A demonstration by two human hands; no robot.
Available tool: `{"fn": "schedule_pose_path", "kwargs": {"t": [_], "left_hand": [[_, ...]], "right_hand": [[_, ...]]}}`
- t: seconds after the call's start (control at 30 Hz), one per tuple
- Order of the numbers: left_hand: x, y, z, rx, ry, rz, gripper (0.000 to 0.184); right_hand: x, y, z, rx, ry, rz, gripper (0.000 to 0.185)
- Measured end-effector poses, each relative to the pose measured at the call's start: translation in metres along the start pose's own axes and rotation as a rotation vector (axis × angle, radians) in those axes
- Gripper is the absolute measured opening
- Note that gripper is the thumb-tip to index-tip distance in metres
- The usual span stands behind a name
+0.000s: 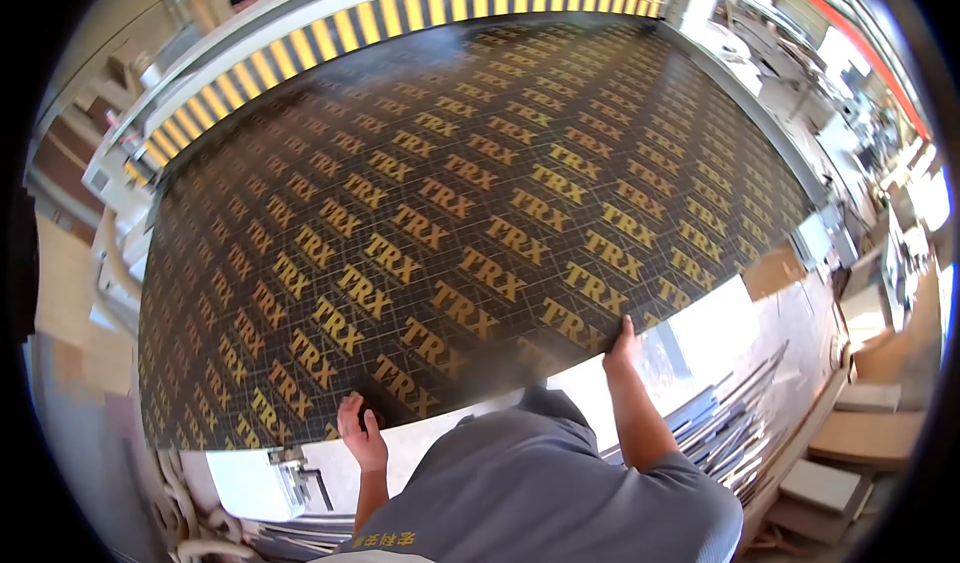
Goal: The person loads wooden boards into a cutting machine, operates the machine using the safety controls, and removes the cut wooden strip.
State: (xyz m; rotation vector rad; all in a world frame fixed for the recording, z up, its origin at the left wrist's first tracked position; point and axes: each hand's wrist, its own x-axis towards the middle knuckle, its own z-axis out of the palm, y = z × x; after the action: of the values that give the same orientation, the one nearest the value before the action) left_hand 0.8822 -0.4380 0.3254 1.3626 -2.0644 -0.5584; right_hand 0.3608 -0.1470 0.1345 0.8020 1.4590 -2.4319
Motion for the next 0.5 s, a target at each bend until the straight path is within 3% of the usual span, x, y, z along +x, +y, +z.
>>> {"fn": "schedule_pose_path", "kwargs": {"t": [0.07,0.13,0.5], "left_hand": [[0.014,-0.014,0.027,0.275,0.109,0.205,0.033],[0.015,-0.014,0.038,0.313,0.030,0.158,0.039],[0.018,-0.020,0.050,0.395,0.033,0.178,0.040]], "right_hand": [[-0.057,-0.024,0.045,-0.069,0.204,0.008,0.058],[-0.050,-0.019,0.041,-0.060,0.174,-0.027,0.056],[-0.074,-0.033,0.061,-0.025,0.231,0.003,0.055]]}}
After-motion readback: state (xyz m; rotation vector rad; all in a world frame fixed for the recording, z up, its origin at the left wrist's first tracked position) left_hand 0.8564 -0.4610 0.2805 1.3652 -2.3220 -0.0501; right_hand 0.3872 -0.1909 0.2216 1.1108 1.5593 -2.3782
